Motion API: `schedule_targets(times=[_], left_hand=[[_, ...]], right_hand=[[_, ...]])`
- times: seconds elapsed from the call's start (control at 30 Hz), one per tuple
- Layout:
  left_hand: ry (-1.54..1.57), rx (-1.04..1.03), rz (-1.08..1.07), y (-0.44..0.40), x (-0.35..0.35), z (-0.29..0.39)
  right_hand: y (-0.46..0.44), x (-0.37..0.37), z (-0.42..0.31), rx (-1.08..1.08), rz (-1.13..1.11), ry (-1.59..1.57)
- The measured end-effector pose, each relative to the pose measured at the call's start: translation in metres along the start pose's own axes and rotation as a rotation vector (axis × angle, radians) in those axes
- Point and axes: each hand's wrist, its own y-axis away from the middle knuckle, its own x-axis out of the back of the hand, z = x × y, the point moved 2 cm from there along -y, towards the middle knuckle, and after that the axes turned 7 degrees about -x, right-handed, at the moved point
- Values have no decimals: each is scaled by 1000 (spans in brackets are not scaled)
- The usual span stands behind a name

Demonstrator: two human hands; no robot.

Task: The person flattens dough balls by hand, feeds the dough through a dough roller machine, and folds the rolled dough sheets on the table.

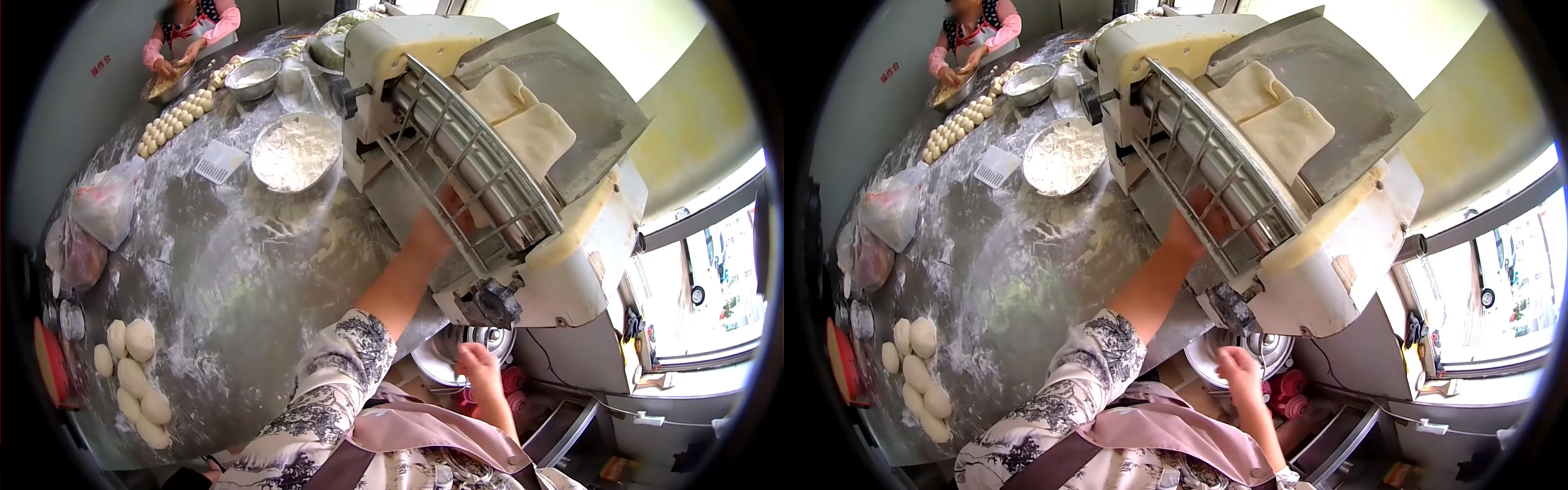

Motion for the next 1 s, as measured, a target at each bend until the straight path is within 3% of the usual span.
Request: schedule_targets(times=[0.03,0.13,0.23,0.33,0.43,0.7,0.93,1.0], left_hand=[[-12,-28,-11,-2,-5,-1],[-14,13,233,-10,12,-2],[103,59,125,-4,23,6],[314,184,-251,0,20,18],[157,29,30,16,13,26],[323,-14,-97,66,42,55],[248,-78,27,101,69,88],[207,-114,65,111,67,96]], right_hand=[[0,-12,4,15,-71,38],[-5,-31,7,75,-180,133],[-7,-30,-3,83,-153,156],[-19,-21,-3,96,-155,261],[-21,-26,-6,135,-204,345],[-44,-97,-7,107,-443,290],[-134,-152,-39,-108,-348,-414],[-146,-159,-64,46,-463,-574]])
